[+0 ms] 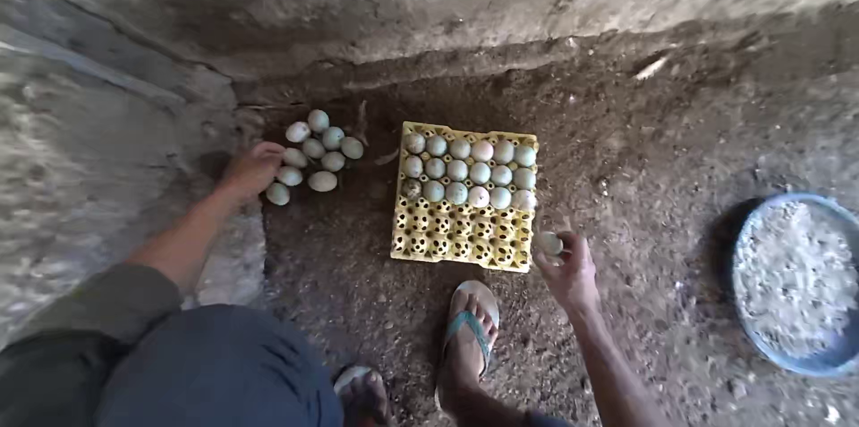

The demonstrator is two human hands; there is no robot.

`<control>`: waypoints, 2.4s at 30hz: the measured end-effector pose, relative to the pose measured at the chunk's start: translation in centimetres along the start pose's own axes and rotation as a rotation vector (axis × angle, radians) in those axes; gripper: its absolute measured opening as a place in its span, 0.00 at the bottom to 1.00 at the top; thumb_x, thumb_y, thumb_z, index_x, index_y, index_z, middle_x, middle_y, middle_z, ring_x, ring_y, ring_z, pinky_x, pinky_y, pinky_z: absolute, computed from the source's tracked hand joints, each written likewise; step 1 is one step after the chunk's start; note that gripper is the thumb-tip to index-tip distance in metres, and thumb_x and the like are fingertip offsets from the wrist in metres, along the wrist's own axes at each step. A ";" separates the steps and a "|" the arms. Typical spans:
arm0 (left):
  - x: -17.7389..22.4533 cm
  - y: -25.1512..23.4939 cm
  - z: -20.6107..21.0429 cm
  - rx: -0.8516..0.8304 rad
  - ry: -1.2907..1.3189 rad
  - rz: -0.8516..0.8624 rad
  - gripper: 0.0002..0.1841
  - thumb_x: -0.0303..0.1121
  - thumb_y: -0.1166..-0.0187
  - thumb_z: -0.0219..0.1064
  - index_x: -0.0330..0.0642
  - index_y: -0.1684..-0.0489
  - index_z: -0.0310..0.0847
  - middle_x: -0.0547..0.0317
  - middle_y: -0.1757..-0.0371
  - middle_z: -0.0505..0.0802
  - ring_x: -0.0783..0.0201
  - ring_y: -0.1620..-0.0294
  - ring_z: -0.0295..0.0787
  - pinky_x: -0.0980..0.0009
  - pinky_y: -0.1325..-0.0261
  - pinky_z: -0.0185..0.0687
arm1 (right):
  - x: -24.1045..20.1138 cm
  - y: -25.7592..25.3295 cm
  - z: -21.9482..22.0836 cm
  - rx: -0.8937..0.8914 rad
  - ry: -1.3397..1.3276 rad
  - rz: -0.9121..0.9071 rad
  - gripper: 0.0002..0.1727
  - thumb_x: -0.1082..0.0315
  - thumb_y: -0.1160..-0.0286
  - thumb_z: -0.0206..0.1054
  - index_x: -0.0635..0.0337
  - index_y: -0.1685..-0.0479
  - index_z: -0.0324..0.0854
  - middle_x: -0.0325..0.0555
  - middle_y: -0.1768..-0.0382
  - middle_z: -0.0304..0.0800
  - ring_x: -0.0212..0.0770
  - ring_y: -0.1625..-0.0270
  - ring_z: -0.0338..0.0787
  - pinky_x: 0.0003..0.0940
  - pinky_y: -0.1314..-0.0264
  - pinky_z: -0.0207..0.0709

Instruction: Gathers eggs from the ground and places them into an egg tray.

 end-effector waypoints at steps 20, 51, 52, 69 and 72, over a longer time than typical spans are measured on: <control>0.1 -13.4 4.5 0.057 -0.300 0.298 0.24 0.39 0.10 0.59 0.38 0.19 0.72 0.38 0.15 0.72 0.37 0.14 0.65 0.39 0.16 0.62 | -34.0 -10.7 24.9 -0.928 1.016 -0.910 0.26 0.57 0.13 0.61 0.59 0.21 0.74 0.63 0.22 0.74 0.64 0.18 0.73 0.62 0.21 0.70; -2.2 -9.1 5.0 0.014 0.004 0.156 0.19 0.29 0.22 0.66 0.44 0.33 0.86 0.42 0.31 0.87 0.42 0.28 0.82 0.37 0.27 0.75 | -35.9 -16.1 43.0 -0.930 0.775 -0.780 0.32 0.56 0.27 0.72 0.56 0.23 0.73 0.64 0.32 0.84 0.65 0.31 0.84 0.70 0.32 0.76; -2.3 -9.5 5.8 -0.014 -0.083 0.148 0.19 0.30 0.22 0.66 0.48 0.32 0.85 0.45 0.28 0.85 0.42 0.26 0.80 0.36 0.27 0.74 | -35.5 -15.5 42.3 -0.957 0.768 -0.765 0.30 0.57 0.26 0.71 0.54 0.23 0.75 0.63 0.32 0.85 0.65 0.30 0.84 0.70 0.30 0.76; 1.4 -8.5 7.2 -0.095 -0.581 0.154 0.28 0.24 0.13 0.56 0.58 0.14 0.69 0.41 0.18 0.76 0.34 0.30 0.82 0.35 0.36 0.78 | -31.6 -8.7 36.6 -1.124 1.140 -0.715 0.32 0.55 0.23 0.67 0.47 0.17 0.72 0.61 0.19 0.72 0.68 0.23 0.78 0.74 0.32 0.73; 0.6 -8.9 7.5 -0.059 -0.551 0.140 0.22 0.28 0.12 0.56 0.53 0.20 0.76 0.38 0.18 0.75 0.32 0.29 0.81 0.34 0.35 0.76 | -31.1 -7.5 36.2 -1.081 1.283 -0.738 0.45 0.60 0.31 0.76 0.49 0.09 0.61 0.69 0.11 0.54 0.75 0.22 0.73 0.77 0.34 0.73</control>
Point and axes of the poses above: each hand's wrist, its own y-axis away from the middle knuckle, its own z-axis out of the palm, x = y × z, the point moved 9 cm from there along -y, towards the middle knuckle
